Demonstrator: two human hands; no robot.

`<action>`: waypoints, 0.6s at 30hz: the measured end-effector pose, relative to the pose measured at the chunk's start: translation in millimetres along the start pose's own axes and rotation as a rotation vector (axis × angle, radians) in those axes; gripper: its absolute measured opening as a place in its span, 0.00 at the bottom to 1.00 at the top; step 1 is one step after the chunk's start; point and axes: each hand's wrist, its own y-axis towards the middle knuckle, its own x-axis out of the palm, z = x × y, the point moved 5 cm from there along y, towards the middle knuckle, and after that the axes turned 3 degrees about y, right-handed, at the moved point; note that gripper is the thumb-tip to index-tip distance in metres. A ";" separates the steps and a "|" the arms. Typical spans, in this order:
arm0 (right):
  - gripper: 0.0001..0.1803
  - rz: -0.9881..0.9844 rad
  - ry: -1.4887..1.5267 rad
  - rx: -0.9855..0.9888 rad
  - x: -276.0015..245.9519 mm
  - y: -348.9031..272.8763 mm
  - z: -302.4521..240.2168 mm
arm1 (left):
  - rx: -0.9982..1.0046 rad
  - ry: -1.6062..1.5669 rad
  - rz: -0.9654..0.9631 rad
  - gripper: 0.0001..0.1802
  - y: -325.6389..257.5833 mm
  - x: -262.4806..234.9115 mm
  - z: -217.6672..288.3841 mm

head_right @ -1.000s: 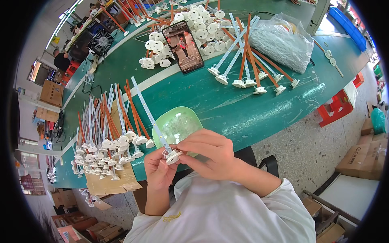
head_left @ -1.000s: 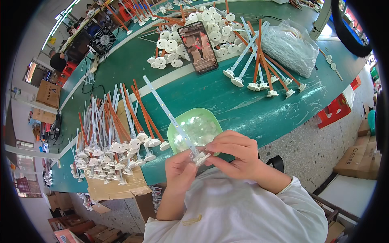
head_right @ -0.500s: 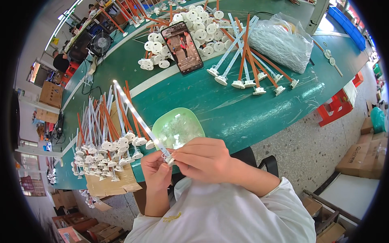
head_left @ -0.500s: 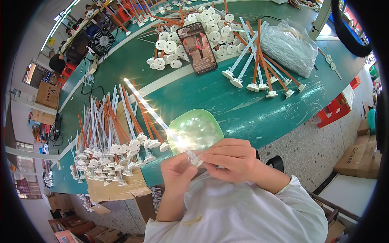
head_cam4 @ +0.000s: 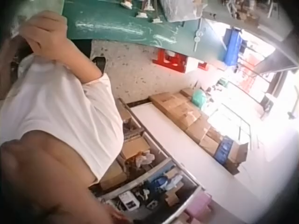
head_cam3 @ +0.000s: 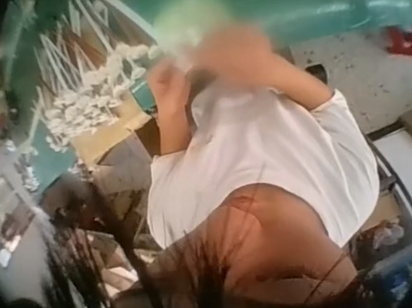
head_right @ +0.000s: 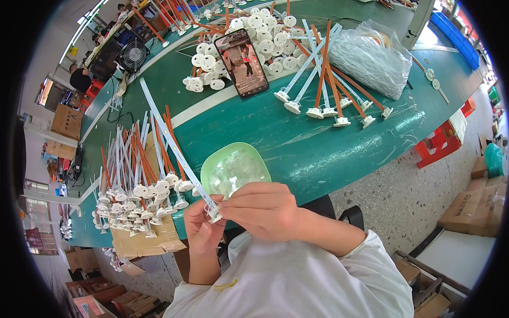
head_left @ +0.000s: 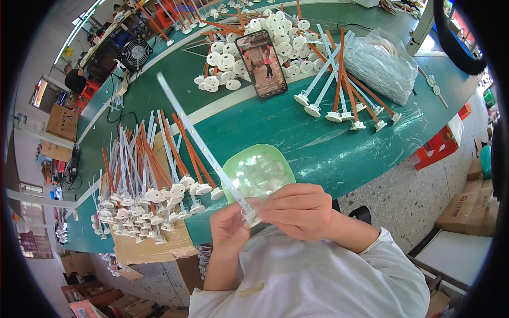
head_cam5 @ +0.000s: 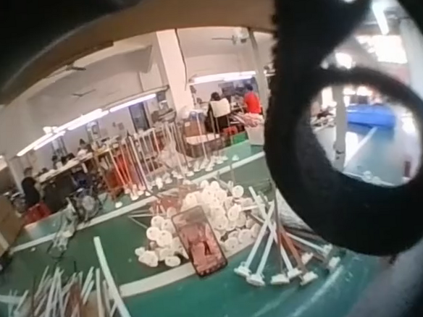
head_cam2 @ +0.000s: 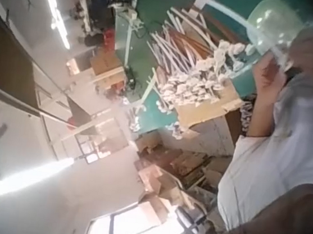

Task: Assembling small white plastic connectors onto the ends of clear plastic tubes at a workbench.

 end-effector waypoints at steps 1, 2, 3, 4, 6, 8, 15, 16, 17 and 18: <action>0.11 0.007 -0.004 -0.002 0.9 0.8 0.2 | 0.001 0.001 0.000 0.25 -1.5 -2.1 -0.7; 0.12 0.014 -0.008 -0.004 1.0 1.5 0.2 | 0.005 0.099 0.015 0.27 -3.1 -7.2 -2.5; 0.12 0.014 -0.008 -0.006 0.2 4.1 -0.5 | 0.009 0.197 0.030 0.29 -3.8 -11.2 -3.6; 0.13 -0.049 -0.045 0.111 1.3 8.2 4.2 | 0.011 0.198 0.030 0.29 -2.5 -12.0 -3.8; 0.14 -0.110 -0.083 0.227 2.9 11.3 14.6 | 0.123 0.112 0.118 0.24 2.4 -16.7 1.2; 0.16 -0.252 -0.392 0.341 10.7 6.3 33.8 | 0.125 0.142 0.141 0.22 5.9 -22.2 7.3; 0.11 -0.648 -0.565 0.431 33.1 -20.0 51.2 | 0.080 0.148 0.160 0.25 5.0 -20.2 8.1; 0.08 -0.671 -0.562 0.406 33.8 -20.2 50.7 | 0.064 0.158 0.140 0.25 5.3 -18.7 7.1; 0.06 -0.695 -0.559 0.381 34.6 -20.2 50.1 | 0.064 0.158 0.140 0.25 5.1 -20.0 6.9; 0.06 -0.694 -0.561 0.383 33.7 -19.5 49.5 | 0.057 0.181 0.141 0.25 4.8 -21.6 5.8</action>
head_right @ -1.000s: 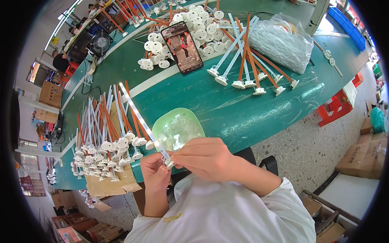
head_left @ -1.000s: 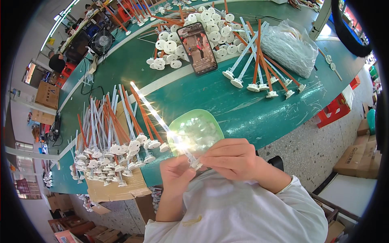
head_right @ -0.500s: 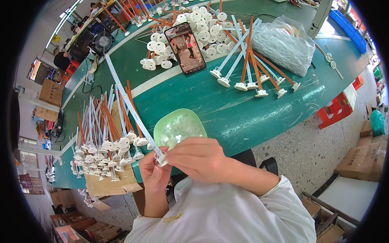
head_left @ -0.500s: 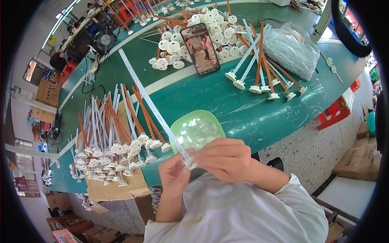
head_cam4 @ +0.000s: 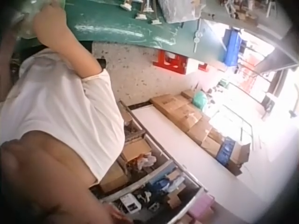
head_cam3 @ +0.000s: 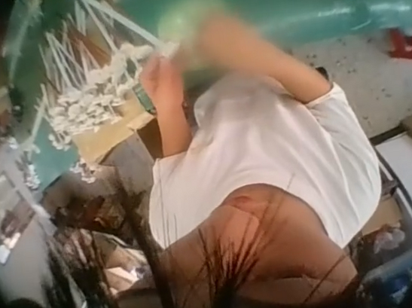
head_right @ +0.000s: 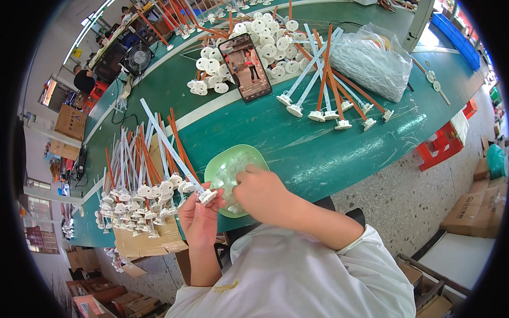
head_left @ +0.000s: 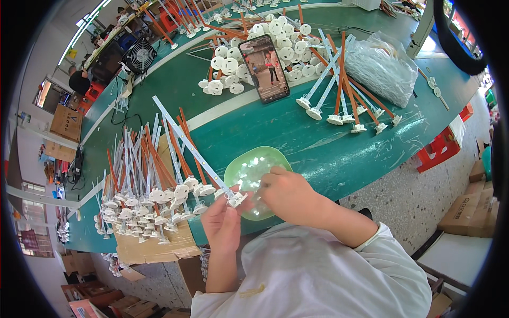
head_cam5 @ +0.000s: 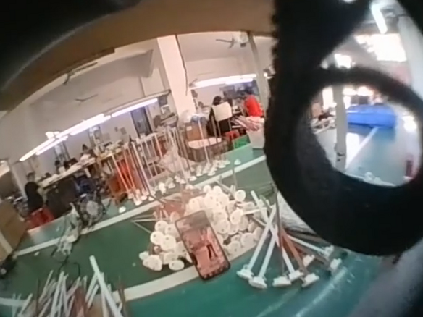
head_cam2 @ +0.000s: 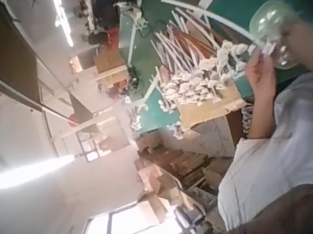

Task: Assembling small white plastic connectors onto the ends of clear plastic tubes at a workbench.

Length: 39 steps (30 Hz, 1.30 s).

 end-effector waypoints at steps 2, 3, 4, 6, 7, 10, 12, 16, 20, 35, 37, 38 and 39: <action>0.02 0.044 0.110 -0.025 -6.0 -0.4 -2.2 | -0.008 0.022 -0.002 0.25 0.6 1.0 -0.6; 0.02 0.044 0.110 -0.024 -7.5 0.2 -2.2 | -0.006 0.018 0.005 0.25 1.9 2.6 0.7; 0.02 0.081 0.142 -0.028 -10.9 0.9 -2.4 | -0.004 0.013 0.012 0.25 2.6 3.3 1.2; 0.02 0.118 0.173 -0.033 -16.1 0.9 -2.7 | 0.001 0.021 0.006 0.25 3.1 3.0 0.7; 0.02 0.114 0.221 -0.015 -17.5 0.7 -1.8 | 0.007 0.029 0.000 0.25 3.6 2.6 0.6; 0.03 0.127 0.282 0.002 -18.9 1.1 0.8 | -0.013 0.052 -0.012 0.25 2.7 -1.1 -2.2; 0.04 0.144 0.296 0.000 -19.9 1.1 0.5 | -0.008 0.057 -0.008 0.24 2.3 -0.5 -1.7; 0.08 0.176 0.323 0.001 -23.2 -0.1 -0.7 | 0.021 0.071 0.009 0.24 2.4 -0.5 -1.5; 0.10 0.265 0.346 -0.044 -27.3 -2.0 -2.0 | 0.007 0.103 0.014 0.24 3.3 1.3 -0.2; 0.05 0.487 0.673 0.112 -31.7 -10.5 0.6 | 0.070 -0.041 0.082 0.26 11.2 13.7 2.9; 0.06 0.464 0.657 0.144 -25.4 -7.2 7.7 | 0.044 0.002 0.106 0.26 22.6 18.3 1.4; 0.07 0.440 0.640 0.176 -21.1 -6.3 11.3 | 0.007 0.002 0.115 0.27 25.7 19.0 1.4; 0.07 0.442 0.640 0.176 -20.0 -6.4 12.2 | 0.007 0.003 0.114 0.27 28.5 21.7 2.9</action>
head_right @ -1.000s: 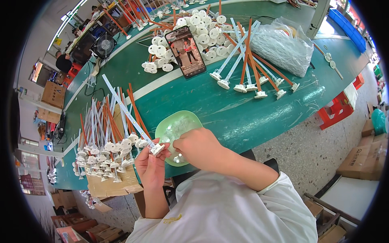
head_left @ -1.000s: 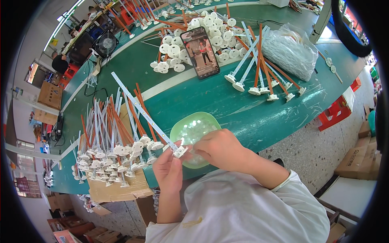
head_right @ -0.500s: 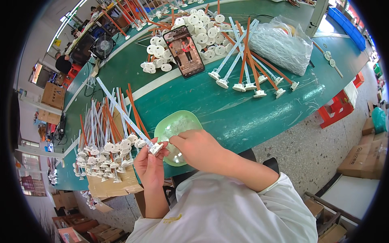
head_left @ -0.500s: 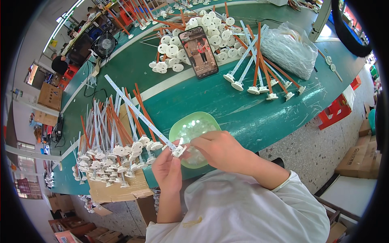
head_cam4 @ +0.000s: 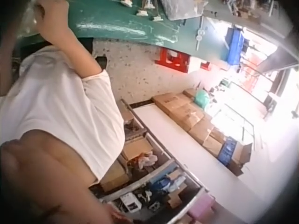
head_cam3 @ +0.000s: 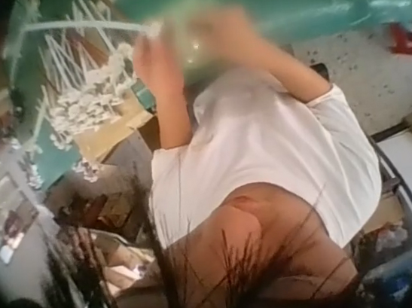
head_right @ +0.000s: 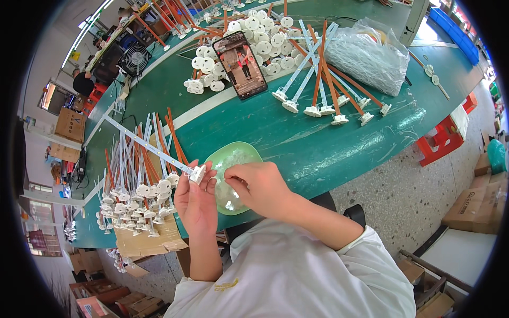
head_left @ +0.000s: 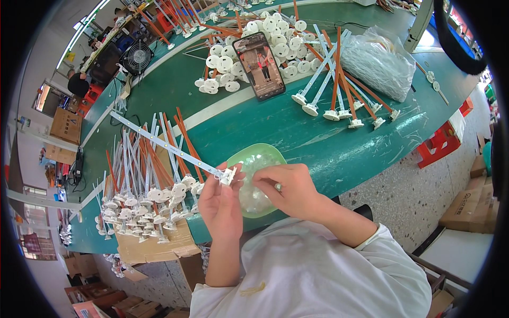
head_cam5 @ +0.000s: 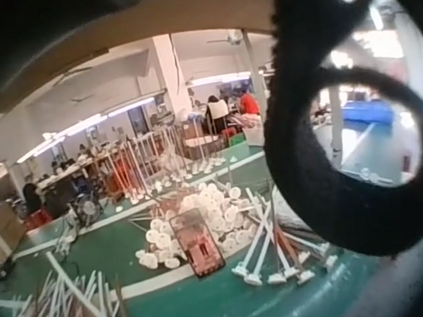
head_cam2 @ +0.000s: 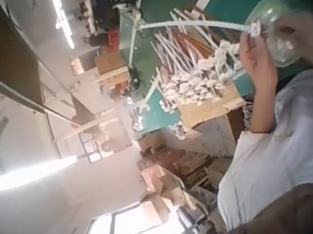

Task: Assembling small white plastic connectors onto the ends of clear plastic tubes at a workbench.

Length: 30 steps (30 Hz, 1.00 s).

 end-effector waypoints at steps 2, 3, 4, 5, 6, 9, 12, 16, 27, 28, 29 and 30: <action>0.09 0.044 -0.035 -0.167 -1.8 -2.0 -6.8 | 0.022 -0.025 0.000 0.28 3.7 6.6 2.3; 0.09 0.045 -0.034 -0.167 -1.5 -3.2 -9.3 | 0.021 -0.024 0.000 0.28 3.7 9.4 2.5; 0.08 0.061 0.024 -0.173 -1.8 -4.4 -13.8 | 0.027 -0.055 -0.035 0.28 3.6 13.8 2.8; 0.08 0.078 0.082 -0.179 -1.5 -6.1 -16.9 | 0.033 -0.087 -0.070 0.28 3.3 17.2 3.3; 0.08 0.081 0.081 -0.178 0.6 -8.4 -17.5 | 0.031 -0.086 -0.073 0.28 2.6 17.9 3.0; 0.08 0.196 0.179 -0.052 -0.9 -15.8 -11.6 | 0.005 -0.252 -0.196 0.28 -2.6 24.4 3.3; 0.08 0.203 0.137 -0.093 -1.2 -19.9 -13.1 | -0.030 -0.322 -0.198 0.30 -5.0 26.9 5.3; 0.10 0.209 0.086 -0.155 -1.8 -21.9 -14.1 | -0.006 -0.312 -0.148 0.31 -4.3 27.7 9.0; 0.12 0.258 0.085 -0.487 -4.8 -23.2 -31.2 | 0.002 -0.471 -0.186 0.32 -8.3 47.3 25.5; 0.11 0.282 0.051 -0.515 -5.3 -24.2 -33.8 | -0.021 -0.479 -0.173 0.32 -9.1 47.7 23.7; 0.11 0.304 0.016 -0.542 -5.8 -25.4 -36.2 | -0.044 -0.487 -0.160 0.32 -9.7 47.3 22.0; 0.11 0.305 0.016 -0.542 -6.1 -25.7 -36.3 | -0.044 -0.487 -0.161 0.32 -9.6 46.1 20.6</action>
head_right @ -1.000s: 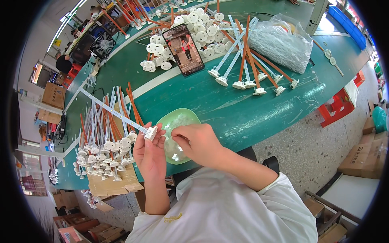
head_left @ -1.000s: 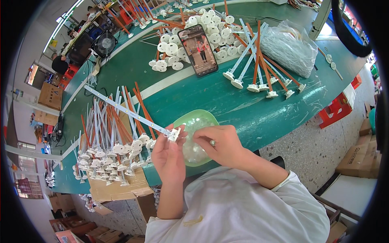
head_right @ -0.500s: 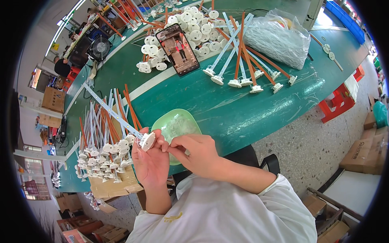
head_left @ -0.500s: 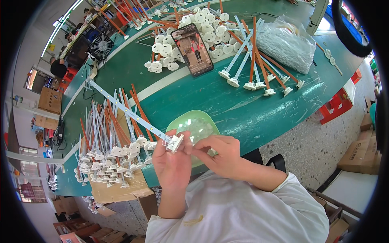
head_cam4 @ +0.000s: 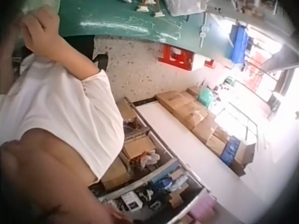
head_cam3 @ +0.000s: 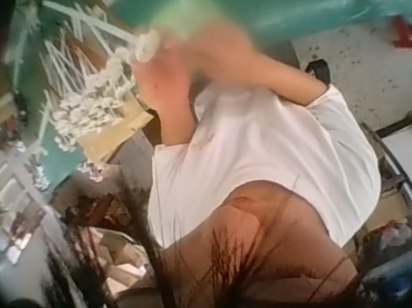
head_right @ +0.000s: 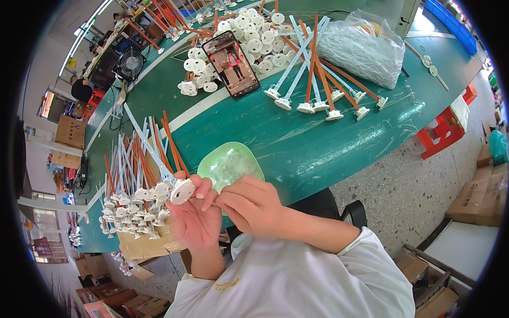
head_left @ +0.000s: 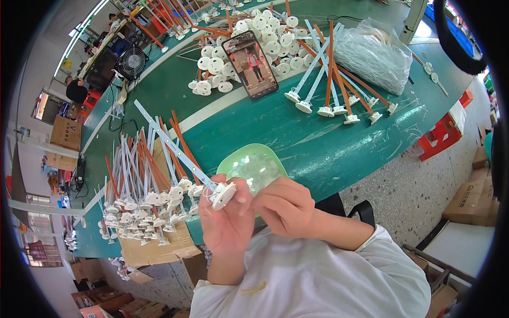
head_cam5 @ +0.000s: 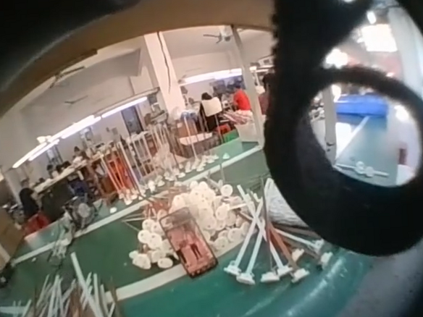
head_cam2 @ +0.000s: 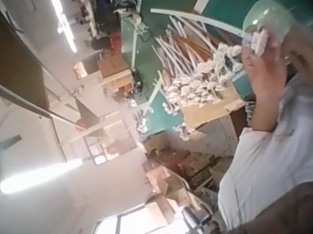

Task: Assembling small white plastic connectors onto the ends of clear plastic tubes at a workbench.

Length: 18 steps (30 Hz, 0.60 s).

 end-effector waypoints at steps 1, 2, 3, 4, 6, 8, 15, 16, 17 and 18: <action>0.11 0.004 -0.018 -0.012 -1.0 -0.2 -0.7 | -0.007 -0.026 -0.019 0.32 -0.2 -1.8 -1.2; 0.11 0.008 -0.036 -0.023 -2.2 -0.3 -1.5 | -0.014 -0.052 -0.038 0.32 -0.6 -3.6 -2.7; 0.11 0.009 -0.034 -0.024 -3.7 0.3 -2.6 | -0.014 -0.050 -0.038 0.32 -2.0 -5.8 -3.0; 0.12 0.016 -0.042 -0.044 -6.2 1.3 -5.3 | 0.002 -0.024 -0.019 0.33 -3.6 -9.0 -2.7; 0.12 0.024 -0.051 -0.062 -9.3 5.9 -11.7 | 0.016 0.002 0.000 0.33 -4.7 -14.2 -3.4; 0.13 0.057 -0.061 -0.087 -14.1 13.8 -20.3 | 0.044 0.104 -0.096 0.34 -5.3 -13.6 -3.6; 0.11 -0.075 -0.062 -0.039 -13.4 26.0 -17.2 | -0.008 0.198 -0.051 0.32 -10.1 -22.8 -12.2; 0.11 -0.068 -0.056 -0.036 -11.5 24.4 -16.3 | -0.007 0.203 -0.056 0.32 -10.8 -23.2 -12.6; 0.10 -0.060 -0.051 -0.034 -9.6 22.9 -15.0 | -0.006 0.208 -0.062 0.32 -11.2 -23.2 -12.9; 0.10 -0.058 -0.050 -0.035 -8.1 21.8 -14.0 | -0.006 0.210 -0.063 0.32 -11.8 -22.0 -13.4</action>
